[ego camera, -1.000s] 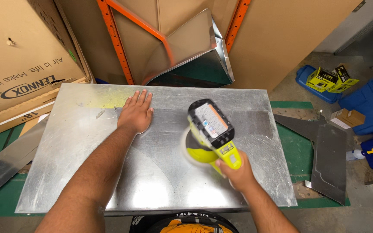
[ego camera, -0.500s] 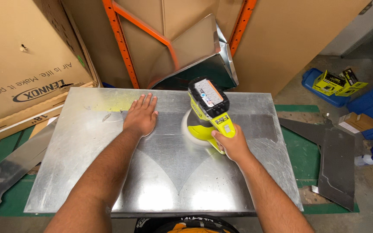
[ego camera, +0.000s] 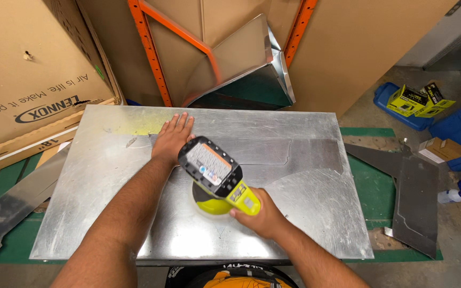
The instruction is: The person uses a cordless rotary polisher to buff a large flat metal sheet on a workbench. They move the tool in circular and sweeping motions across the surface while holding the sheet steady with the other hand.
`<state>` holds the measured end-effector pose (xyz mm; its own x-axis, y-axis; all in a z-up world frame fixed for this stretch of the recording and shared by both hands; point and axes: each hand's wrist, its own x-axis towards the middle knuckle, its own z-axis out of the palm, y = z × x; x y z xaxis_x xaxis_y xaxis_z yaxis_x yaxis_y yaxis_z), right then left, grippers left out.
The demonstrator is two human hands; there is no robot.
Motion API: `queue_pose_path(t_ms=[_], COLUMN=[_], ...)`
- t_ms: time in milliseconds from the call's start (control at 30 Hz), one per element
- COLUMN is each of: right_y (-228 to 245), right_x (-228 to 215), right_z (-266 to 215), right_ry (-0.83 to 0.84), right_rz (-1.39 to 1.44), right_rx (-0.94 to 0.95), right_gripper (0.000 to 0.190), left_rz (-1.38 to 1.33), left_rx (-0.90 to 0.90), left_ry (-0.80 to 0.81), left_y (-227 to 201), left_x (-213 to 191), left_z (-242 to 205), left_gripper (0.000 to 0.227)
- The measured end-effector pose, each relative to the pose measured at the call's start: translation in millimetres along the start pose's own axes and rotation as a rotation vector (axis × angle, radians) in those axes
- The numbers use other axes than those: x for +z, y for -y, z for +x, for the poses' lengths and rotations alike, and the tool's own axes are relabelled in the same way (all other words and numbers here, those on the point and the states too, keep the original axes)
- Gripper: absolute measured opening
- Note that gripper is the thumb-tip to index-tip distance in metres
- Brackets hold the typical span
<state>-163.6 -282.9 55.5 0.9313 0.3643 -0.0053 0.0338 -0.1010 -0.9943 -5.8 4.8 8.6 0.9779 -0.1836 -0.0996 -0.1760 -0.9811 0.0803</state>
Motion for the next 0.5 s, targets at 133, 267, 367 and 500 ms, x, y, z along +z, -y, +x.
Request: queue_pose_path(t_ms=[133,267,367,500], right_y=[-1.2,3.6,-19.5,-28.1], right_x=[-0.8,-8.8,-25.8,-42.6], right_z=[-23.4,-41.5,-56.6,-66.2], right_ry=[0.112,0.119,0.031,0.009], right_rz=[-0.187,-0.162,-0.259,-0.026], right_rx=[0.106,0.006,-0.009,-0.039], right_gripper=[0.018,0.024,0.026,0.016], left_rz=[-0.189,-0.174,-0.166,-0.162], left_rx=[-0.011,-0.026,-0.027,-0.024], left_ry=[-0.006,0.020,0.016,0.011], left_y=[0.4,0.2,1.3,1.8], left_x=[1.7,0.6,3.5,4.6], left_z=[4.7,5.1,5.4,5.8], left_gripper=[0.067,0.066,0.066,0.066])
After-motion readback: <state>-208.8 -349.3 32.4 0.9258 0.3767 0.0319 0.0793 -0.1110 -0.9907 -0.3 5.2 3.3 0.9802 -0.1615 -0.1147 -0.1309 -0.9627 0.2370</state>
